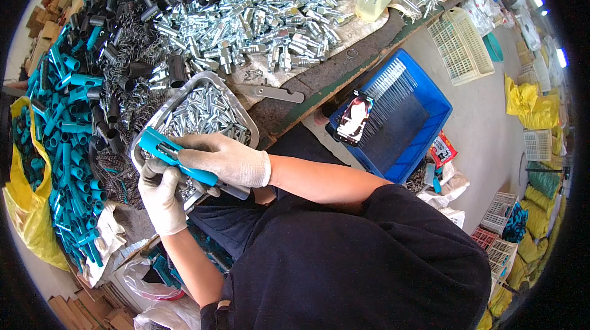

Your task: The person assembles small metal studs, metal pins, screws, and plastic housings by hand and with tweezers at a workstation.

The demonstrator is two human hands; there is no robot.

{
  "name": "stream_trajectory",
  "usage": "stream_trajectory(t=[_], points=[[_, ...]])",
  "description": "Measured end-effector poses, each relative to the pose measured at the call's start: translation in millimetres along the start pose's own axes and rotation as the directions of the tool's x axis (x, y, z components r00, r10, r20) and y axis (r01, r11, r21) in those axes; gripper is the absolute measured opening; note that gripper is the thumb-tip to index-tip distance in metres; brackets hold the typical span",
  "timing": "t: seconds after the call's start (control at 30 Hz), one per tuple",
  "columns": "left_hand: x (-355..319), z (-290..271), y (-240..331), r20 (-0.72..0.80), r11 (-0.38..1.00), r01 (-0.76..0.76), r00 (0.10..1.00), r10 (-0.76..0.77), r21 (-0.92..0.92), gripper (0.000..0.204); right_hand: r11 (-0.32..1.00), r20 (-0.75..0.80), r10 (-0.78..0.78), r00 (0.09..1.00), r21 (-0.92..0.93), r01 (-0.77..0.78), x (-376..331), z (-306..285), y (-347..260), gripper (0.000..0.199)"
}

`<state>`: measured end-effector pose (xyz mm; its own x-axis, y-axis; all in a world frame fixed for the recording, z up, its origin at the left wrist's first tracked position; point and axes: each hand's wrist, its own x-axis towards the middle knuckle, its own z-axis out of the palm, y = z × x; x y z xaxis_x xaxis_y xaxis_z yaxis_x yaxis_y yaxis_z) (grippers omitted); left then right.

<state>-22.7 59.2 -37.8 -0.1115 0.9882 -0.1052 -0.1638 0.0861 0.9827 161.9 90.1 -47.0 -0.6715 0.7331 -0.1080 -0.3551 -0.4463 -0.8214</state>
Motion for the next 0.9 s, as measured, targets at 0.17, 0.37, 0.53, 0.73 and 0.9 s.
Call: stream_trajectory(t=[0.17, 0.37, 0.53, 0.73, 0.9], points=[[-6.0, 22.9, 6.4, -0.033, 0.996, -0.03, 0.999, 0.027, -0.082, 0.024, 0.974, 0.058, 0.039, 0.998, 0.222, -0.051, 0.3, 5.5, 4.6, 0.054], [1.2, 8.6, 1.9, 0.056, 0.975, 0.117, 0.993, -0.108, -0.191, 0.032, 0.984, -0.002, 0.007, 1.0, 0.176, -0.007, 1.9, 12.7, 5.1, 0.054], [9.1, -7.3, 7.9, -0.014, 0.947, 0.038, 0.999, -0.036, 0.319, 0.025, 0.62, -0.102, -0.548, 0.83, -0.716, 0.321, 16.6, 3.0, 14.6, 0.043], [15.0, -2.3, -2.4, 0.113, 0.305, -0.145, 0.986, 0.119, 0.941, 0.01, 0.984, -0.181, 0.02, 0.983, -0.173, -0.052, 1.2, 10.8, -7.7, 0.049], [14.5, -9.2, -5.0, 0.108, 0.336, -0.201, 0.955, 0.275, 0.92, 0.008, 0.987, -0.233, 0.154, 0.96, 0.081, -0.139, 1.0, 3.0, -1.6, 0.043]])
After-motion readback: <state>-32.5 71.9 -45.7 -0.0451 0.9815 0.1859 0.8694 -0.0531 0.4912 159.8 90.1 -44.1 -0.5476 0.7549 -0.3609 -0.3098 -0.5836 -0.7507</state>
